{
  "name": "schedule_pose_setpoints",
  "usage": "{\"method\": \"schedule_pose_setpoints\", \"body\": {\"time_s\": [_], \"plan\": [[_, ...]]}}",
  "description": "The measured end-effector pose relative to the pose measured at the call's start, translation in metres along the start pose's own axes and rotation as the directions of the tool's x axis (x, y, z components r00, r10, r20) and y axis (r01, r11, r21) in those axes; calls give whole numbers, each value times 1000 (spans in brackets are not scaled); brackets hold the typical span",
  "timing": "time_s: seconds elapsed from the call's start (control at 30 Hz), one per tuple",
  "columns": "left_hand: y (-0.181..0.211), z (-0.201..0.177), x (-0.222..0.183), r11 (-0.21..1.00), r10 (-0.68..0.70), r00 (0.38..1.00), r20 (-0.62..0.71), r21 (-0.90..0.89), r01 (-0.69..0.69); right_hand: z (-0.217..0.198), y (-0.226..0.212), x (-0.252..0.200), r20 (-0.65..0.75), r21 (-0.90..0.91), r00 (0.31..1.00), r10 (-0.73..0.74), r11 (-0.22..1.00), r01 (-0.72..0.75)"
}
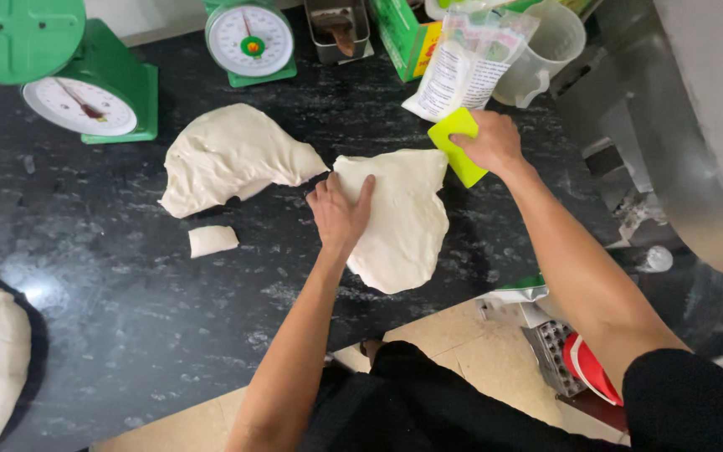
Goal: The person divides large mounds of dough using a scraper, weighs individual portions on a scale, and shapes them into rounded loaves by hand on a dark countertop.
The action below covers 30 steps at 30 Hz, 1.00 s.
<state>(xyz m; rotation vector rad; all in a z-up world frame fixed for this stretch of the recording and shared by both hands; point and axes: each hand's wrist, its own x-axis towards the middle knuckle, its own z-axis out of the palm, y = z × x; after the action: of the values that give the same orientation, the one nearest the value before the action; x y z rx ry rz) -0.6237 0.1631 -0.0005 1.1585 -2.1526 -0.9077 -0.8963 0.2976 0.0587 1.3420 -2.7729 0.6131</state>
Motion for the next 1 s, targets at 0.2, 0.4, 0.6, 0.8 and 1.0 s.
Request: {"method": "schedule_pose_setpoints", "body": {"time_s": [0.2, 0.4, 0.6, 0.8, 1.0], "plan": [[2, -12, -5, 998, 31, 999, -14, -47, -32, 58, 17, 26, 289, 348, 955, -70, 937, -37], [2, -42, -32, 955, -22, 999, -24, -297, 14, 86, -34, -28, 329, 537, 877, -352, 833, 133], [13, -46, -34, 967, -60, 984, -167, -254, 16, 20, -38, -27, -122, -55, 983, 138, 988, -146], [2, -27, -35, 966, -166, 986, -35, -206, 155, -5, 11, -16, 87, 21, 991, 99, 995, -101], [12, -10, -26, 954, -270, 955, -121, -170, 248, 74, -29, 10, 198, 142, 946, -256, 963, 231]]}}
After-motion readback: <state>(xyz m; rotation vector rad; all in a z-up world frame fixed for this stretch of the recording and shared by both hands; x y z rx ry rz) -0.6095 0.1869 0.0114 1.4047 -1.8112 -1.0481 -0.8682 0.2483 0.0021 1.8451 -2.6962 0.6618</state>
